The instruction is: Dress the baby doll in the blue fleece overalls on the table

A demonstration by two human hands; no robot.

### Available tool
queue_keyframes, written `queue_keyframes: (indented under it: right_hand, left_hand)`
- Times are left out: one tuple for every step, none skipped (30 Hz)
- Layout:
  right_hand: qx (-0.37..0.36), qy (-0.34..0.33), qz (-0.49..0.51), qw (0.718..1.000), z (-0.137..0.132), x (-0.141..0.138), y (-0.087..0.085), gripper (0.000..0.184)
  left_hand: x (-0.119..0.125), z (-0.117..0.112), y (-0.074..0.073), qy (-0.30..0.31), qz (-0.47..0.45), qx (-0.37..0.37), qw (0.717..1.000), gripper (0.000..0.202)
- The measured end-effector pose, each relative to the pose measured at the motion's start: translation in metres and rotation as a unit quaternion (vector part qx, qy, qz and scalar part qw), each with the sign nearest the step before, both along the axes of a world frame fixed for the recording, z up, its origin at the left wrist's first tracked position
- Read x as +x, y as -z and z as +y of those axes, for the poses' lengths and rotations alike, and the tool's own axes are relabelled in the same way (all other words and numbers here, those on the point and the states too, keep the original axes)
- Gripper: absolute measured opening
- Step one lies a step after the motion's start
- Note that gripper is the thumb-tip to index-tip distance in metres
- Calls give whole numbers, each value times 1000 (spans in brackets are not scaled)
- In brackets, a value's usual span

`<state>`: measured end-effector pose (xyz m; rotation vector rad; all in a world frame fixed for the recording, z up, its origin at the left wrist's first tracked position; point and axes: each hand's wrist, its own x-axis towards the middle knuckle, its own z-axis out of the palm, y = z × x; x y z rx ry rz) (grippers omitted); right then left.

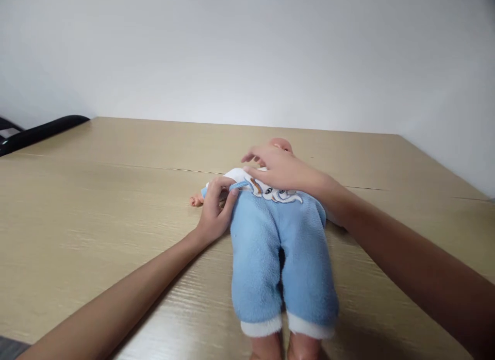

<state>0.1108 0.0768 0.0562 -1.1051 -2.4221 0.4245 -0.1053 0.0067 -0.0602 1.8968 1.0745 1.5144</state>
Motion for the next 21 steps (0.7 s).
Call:
queue_keyframes:
  right_hand:
    - [4, -36, -51, 998, 11, -12, 2, 31]
    - [10, -70, -99, 993, 21, -23, 5, 31]
    - [18, -103, -136, 985, 32, -34, 9, 29]
    - [22, -141, -168, 975, 42, -44, 14, 24]
    - [20, -171, -188, 967, 51, -54, 19, 19]
    - [15, -194, -200, 960, 58, -63, 24, 16]
    - [9, -211, -208, 955, 63, -70, 29, 13]
    - [4, -217, -212, 953, 66, -76, 33, 12]
    - [3, -218, -214, 952, 67, -80, 35, 11]
    - [6, -219, -217, 951, 66, -81, 35, 12]
    - [12, -215, -216, 952, 64, -81, 34, 13]
    - [21, -208, -209, 955, 61, -79, 32, 15]
    - [33, -198, -192, 961, 58, -76, 28, 18]
    - [43, -184, -167, 968, 55, -71, 24, 22]
    - [51, -166, -136, 975, 52, -65, 21, 24]
    - [57, -142, -102, 983, 49, -59, 17, 25]
    - [59, -121, -66, 989, 48, -52, 14, 25]
    - [53, -105, -35, 992, 47, -44, 12, 26]
    - [39, -98, -9, 994, 47, -37, 10, 28]
    - [16, -99, 13, 995, 47, -29, 10, 31]
    - [-13, -105, 31, 994, 48, -22, 10, 35]
  left_hand:
    - [-1, 0, -1, -4, 14, 22, 1000, 15]
    - [-1, 0, -1, -6, 25, 42, 999, 14]
    - [-2, -1, -2, -4, 34, 58, 998, 12]
    - [-2, -1, -2, -4, 40, 69, 997, 12]
    - [-3, -1, -2, -5, 43, 74, 996, 11]
    - [-3, -1, -3, -9, 45, 74, 996, 11]
    - [-3, -2, -3, -12, 45, 69, 997, 11]
    - [-3, -2, -3, -15, 45, 61, 997, 11]
    - [-3, -2, -3, -18, 45, 50, 998, 12]
    - [-2, -3, -4, -20, 43, 39, 998, 13]
    - [-2, -3, -4, -24, 41, 30, 998, 14]
    - [-2, -3, -5, -28, 37, 25, 999, 15]
    - [-1, -3, -5, -29, 34, 21, 999, 15]
    - [-1, -3, -5, -31, 32, 20, 999, 15]
    - [-1, -3, -5, -33, 32, 21, 999, 15]
    - [-1, -3, -5, -35, 34, 23, 999, 15]
    - [-1, -3, -5, -39, 39, 26, 998, 16]
    - [-1, -4, -5, -46, 47, 34, 997, 16]
    - [-1, -4, -4, -61, 57, 48, 995, 16]
    - [-1, -5, -4, -84, 69, 68, 992, 15]
    - [-1, -6, -3, -108, 79, 93, 987, 14]
